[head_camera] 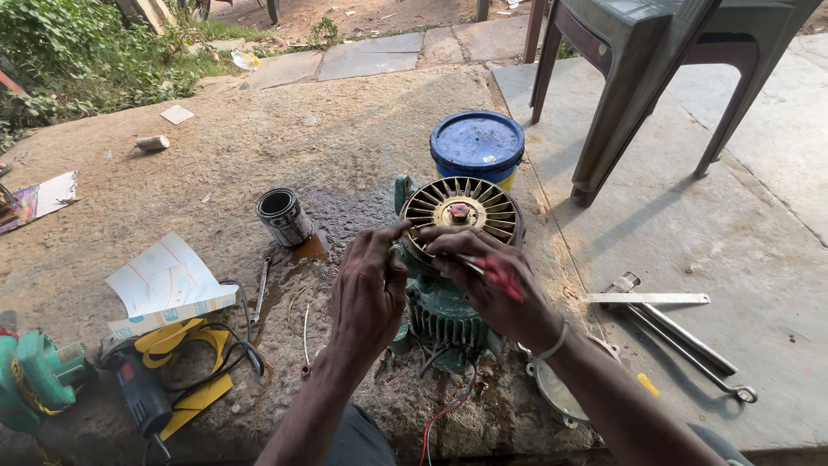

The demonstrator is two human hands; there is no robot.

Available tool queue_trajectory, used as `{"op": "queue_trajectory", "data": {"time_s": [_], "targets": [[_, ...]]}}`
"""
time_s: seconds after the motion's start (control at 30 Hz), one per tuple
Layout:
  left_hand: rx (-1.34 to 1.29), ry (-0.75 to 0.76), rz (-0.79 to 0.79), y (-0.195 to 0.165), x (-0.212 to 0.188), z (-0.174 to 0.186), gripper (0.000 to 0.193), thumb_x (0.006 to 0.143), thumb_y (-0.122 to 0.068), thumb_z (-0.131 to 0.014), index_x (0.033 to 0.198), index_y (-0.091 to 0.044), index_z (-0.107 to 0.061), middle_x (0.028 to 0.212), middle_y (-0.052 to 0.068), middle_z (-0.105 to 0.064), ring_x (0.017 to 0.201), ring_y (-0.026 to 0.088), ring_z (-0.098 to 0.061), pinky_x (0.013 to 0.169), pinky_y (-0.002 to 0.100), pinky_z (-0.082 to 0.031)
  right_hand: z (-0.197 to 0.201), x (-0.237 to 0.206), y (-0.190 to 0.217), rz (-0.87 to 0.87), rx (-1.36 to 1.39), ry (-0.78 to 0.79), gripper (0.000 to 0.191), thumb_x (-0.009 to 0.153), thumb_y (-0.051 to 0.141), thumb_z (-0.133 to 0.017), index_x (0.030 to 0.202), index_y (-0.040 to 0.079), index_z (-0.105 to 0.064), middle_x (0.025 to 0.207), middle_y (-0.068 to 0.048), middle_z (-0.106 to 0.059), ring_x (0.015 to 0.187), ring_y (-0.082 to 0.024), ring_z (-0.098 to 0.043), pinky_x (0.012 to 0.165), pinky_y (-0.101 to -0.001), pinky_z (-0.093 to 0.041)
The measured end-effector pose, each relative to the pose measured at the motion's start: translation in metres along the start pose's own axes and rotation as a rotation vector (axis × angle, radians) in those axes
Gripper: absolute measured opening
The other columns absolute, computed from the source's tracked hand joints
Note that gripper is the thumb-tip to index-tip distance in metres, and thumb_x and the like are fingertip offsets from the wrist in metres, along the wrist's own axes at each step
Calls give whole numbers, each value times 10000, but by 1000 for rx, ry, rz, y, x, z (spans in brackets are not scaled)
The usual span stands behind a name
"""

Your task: The person removes the top cover of a green electric motor, exposing the fan and internal components. They then use a pair of scissors to adjust or clean parts inside the motor housing.

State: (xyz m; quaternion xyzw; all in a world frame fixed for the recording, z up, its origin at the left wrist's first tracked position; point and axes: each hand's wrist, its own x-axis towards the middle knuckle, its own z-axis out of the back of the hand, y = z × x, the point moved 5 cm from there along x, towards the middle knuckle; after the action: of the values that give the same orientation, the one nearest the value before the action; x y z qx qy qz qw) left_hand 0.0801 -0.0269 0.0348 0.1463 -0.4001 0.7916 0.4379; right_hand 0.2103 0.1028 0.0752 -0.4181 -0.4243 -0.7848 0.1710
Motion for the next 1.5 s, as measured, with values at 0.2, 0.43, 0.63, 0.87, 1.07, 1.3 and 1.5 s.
{"op": "queue_trajectory", "data": {"time_s": [0.2, 0.43, 0.63, 0.87, 1.07, 1.3, 1.5], "targets": [[51, -193, -179, -2, -2, 13, 553, 918, -86, -639, 1456, -15, -533, 1365, 198, -619, 1207, 298, -621, 1027, 438, -529, 23, 3, 6, -67, -39, -120, 156, 1076, 92, -589, 1217, 27, -584, 1240, -134, -717, 1136, -159, -730, 936, -291, -639], [-105, -113, -224, -20, -14, 7, 237, 991, -281, -724, 1174, -132, -750, 1224, 76, -749, 1120, 206, -671, 966, 397, -542, 39, -20, 10, -287, 63, -122, 133, 1066, 149, -608, 1149, 45, -611, 1031, -60, -768, 932, -65, -695, 802, -225, -580], [-19, -81, -254, -30, -16, 0, 194, 944, -319, -755, 1023, -147, -800, 1067, 34, -783, 1027, 208, -661, 888, 412, -517, 51, -22, 7, -339, -71, -145, 118, 1078, 146, -614, 1117, 41, -652, 974, -44, -737, 834, -54, -602, 727, -214, -499], [14, -78, -177, -24, -16, -1, 228, 905, -253, -784, 1070, -98, -802, 1057, 74, -750, 993, 233, -635, 842, 391, -523, 41, -25, 4, -195, -272, -54, 61, 1020, 79, -656, 1078, 60, -662, 1069, -45, -692, 915, -87, -731, 706, -224, -609], [-8, -79, -183, -32, -13, -5, 221, 838, -238, -817, 1003, -92, -802, 978, 81, -722, 924, 230, -623, 799, 401, -517, 24, -32, 9, -90, -4, 11, 159, 1009, 64, -669, 1146, 8, -610, 1163, -104, -702, 1104, -176, -702, 900, -298, -596], [-160, 238, -133, -15, -47, -18, 147, 979, -234, -695, 998, -101, -756, 965, 44, -720, 891, 176, -633, 788, 347, -559, 36, -31, 3, -209, 165, -115, 101, 1027, 33, -636, 1123, 20, -608, 1170, -108, -705, 1068, -178, -747, 938, -324, -653], [-13, 293, -118, 2, -66, -13, 204, 913, -274, -735, 900, -71, -735, 1062, 120, -702, 929, 255, -597, 763, 399, -559, 19, -4, 10, -56, -78, 19, 180, 1007, -9, -650, 1167, 48, -589, 1177, -77, -690, 1142, -194, -725, 970, -330, -638]]}}
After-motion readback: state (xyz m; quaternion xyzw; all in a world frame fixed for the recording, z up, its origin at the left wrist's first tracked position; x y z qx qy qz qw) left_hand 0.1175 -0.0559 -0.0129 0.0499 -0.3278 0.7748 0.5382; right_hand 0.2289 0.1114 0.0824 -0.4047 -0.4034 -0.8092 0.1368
